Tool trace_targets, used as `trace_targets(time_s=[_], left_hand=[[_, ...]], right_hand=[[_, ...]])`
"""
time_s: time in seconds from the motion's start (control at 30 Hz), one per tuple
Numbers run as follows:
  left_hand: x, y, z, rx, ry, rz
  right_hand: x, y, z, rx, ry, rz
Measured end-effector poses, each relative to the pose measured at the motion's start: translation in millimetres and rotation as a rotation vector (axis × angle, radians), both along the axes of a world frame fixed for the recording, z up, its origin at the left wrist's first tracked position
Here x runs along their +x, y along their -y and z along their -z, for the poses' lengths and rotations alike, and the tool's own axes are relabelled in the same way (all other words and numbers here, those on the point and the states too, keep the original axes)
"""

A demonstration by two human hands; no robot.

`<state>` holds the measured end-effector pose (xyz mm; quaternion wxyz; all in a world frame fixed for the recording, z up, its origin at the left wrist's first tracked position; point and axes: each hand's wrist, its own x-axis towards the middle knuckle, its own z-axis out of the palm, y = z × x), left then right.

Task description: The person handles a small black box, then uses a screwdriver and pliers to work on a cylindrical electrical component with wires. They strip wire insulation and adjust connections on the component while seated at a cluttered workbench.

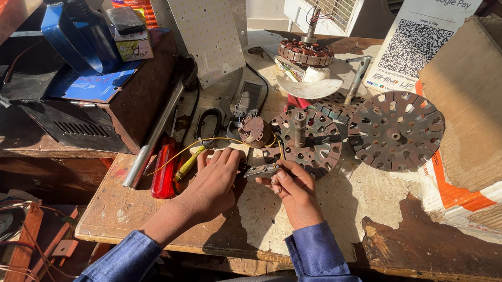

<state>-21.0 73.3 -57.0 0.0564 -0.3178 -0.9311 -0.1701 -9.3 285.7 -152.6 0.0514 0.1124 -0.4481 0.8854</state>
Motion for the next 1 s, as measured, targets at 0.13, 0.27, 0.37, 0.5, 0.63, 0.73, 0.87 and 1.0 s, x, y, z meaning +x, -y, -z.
trace_targets(time_s=[0.13,0.27,0.37,0.5,0.63,0.73,0.87,1.0], left_hand=[[-4,-6,0,-0.066,0.042,-0.029],[-9,-9,4,-0.079,0.053,-0.033],[-9,-10,6,-0.012,0.095,-0.047],[-13,-12,8,0.018,0.091,-0.023],[-18,-11,10,-0.034,0.171,-0.042],[-19,-13,10,0.026,0.064,-0.017],[-10,-13,10,-0.1,-0.075,-0.053],[10,-20,18,-0.213,-0.199,-0.219]], right_hand=[[-1,-3,0,-0.03,0.005,0.012],[-5,-5,4,-0.057,-0.015,0.002],[-7,-5,8,-0.063,-0.018,0.003],[-8,-6,12,-0.047,0.014,0.024],[-10,-7,14,-0.033,0.006,0.022],[-12,-7,14,-0.035,-0.006,0.029],[-10,-6,12,-0.044,-0.016,0.006],[-8,-4,10,-0.065,-0.016,0.021]])
